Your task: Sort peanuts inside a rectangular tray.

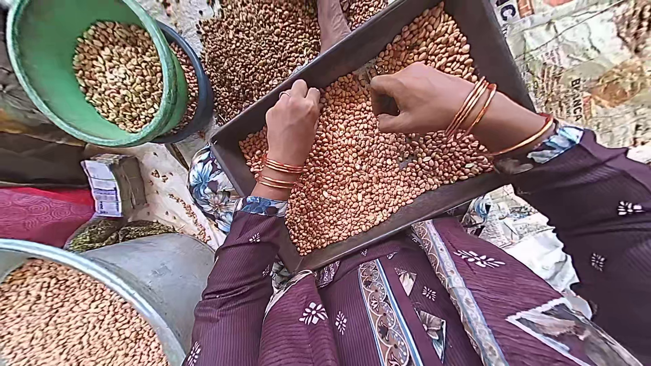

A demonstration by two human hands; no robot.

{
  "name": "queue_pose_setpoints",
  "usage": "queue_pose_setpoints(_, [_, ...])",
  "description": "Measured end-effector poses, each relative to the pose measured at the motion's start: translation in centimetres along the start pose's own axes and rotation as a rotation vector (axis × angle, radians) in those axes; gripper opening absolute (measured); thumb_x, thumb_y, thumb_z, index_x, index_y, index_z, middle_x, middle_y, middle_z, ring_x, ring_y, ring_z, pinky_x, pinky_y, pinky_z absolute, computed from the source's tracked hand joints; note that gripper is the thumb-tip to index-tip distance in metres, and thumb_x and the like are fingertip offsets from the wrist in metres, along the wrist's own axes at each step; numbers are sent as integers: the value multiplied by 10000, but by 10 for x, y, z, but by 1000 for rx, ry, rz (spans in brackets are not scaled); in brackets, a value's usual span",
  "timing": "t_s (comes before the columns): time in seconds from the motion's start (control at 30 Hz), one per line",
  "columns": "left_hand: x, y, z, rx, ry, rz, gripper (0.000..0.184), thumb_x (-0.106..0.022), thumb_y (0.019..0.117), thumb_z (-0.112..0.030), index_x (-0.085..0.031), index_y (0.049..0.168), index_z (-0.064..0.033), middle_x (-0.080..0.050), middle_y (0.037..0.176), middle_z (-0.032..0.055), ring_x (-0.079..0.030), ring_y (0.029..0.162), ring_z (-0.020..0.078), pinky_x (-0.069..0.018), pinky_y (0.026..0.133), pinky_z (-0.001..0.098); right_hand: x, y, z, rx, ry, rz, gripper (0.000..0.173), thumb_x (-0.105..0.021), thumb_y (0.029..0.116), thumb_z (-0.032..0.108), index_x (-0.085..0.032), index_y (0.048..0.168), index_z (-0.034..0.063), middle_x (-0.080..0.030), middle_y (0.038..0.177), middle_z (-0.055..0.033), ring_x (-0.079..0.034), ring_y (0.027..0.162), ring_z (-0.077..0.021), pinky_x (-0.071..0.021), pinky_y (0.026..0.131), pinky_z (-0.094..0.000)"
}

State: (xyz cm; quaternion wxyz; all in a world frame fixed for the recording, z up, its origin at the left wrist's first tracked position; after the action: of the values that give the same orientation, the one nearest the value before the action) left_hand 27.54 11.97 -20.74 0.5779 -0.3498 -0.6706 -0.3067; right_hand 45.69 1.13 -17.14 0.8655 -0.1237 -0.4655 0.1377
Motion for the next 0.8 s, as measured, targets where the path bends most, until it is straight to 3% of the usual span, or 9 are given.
queue_pose_setpoints(0.17, [1, 4, -3, -3, 23, 10, 248, -553, 1046, -169, -678, 1091, 41, -649, 1035, 241, -688, 927, 427, -548, 720, 539, 2, 12, 7, 26, -77, 96, 126, -626, 930, 153, -672, 1040, 114, -663, 858, -69, -653, 789, -260, -497, 691, -506])
queue_pose_setpoints(0.23, [1, 3, -2, -2, 30, 13, 257, -554, 1049, -171, -674, 1080, 54, -648, 1021, 248, -690, 922, 430, -550, 717, 538, 11, 18, 5, 27, -148, 20, 161, -576, 984, 138, -719, 1027, 77, -689, 928, -132, -675, 881, -324, -509, 767, -548])
queue_pose_setpoints(0.33, [-1, 2, -1, -13, 51, -8, 264, -552, 1050, -174, -673, 1056, 60, -648, 1003, 250, -692, 891, 433, -550, 693, 538, 22, 33, -1, 14, -200, -133, 205, -567, 1026, 118, -725, 1113, 21, -674, 1077, -220, -667, 1035, -401, -503, 901, -562])
queue_pose_setpoints(0.43, [0, 0, 0, -12, 7, -42, 270, -545, 1056, -187, -681, 1048, 46, -651, 993, 245, -694, 896, 431, -553, 694, 539, 15, 50, -7, 77, -246, -164, 189, -578, 1023, 89, -698, 1085, -42, -677, 1071, -262, -674, 1035, -442, -510, 906, -572])
queue_pose_setpoints(0.53, [7, -2, 10, 6, -237, -162, 270, -545, 1054, -206, -737, 1083, -17, -677, 951, 186, -681, 887, 342, -542, 779, 466, 6, 58, -5, 35, -291, -114, 177, -560, 1030, 63, -665, 1071, -73, -660, 1064, -280, -664, 1038, -466, -506, 903, -575])
queue_pose_setpoints(0.63, [14, -2, 23, 48, -632, -294, 225, -597, 1038, -210, -755, 1072, -53, -719, 944, 52, -635, 843, 68, -486, 802, 216, 6, 55, -4, 27, -283, -119, 170, -560, 1010, 83, -645, 1044, -59, -659, 1007, -267, -671, 987, -457, -510, 851, -574])
queue_pose_setpoints(0.7, [17, -2, 30, 84, -919, -302, 159, -605, 1036, -196, -704, 1065, -75, -691, 913, -58, -615, 765, -42, -502, 711, 148, 11, 52, 3, -18, -216, -94, 157, -606, 968, 89, -611, 1079, -22, -654, 993, -241, -666, 975, -436, -501, 838, -576])
queue_pose_setpoints(0.8, [19, -2, 34, 161, -1327, -321, 146, -487, 1050, -101, -605, 971, -135, -527, 684, -132, -438, 505, -25, -376, 469, 153, 12, 53, 15, 89, -156, -145, 128, -593, 958, 95, -644, 1056, 31, -669, 930, -182, -676, 895, -378, -507, 782, -542])
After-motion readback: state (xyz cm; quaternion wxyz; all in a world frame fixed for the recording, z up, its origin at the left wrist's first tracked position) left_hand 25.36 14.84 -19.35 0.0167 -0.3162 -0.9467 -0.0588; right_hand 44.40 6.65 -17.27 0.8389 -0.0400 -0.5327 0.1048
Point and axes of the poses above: each hand's wrist, its own y-axis towards the middle knuckle, its own x-axis out of the back of the hand, z = x × y, the point moved 3 cm from there along y, towards the middle knuckle
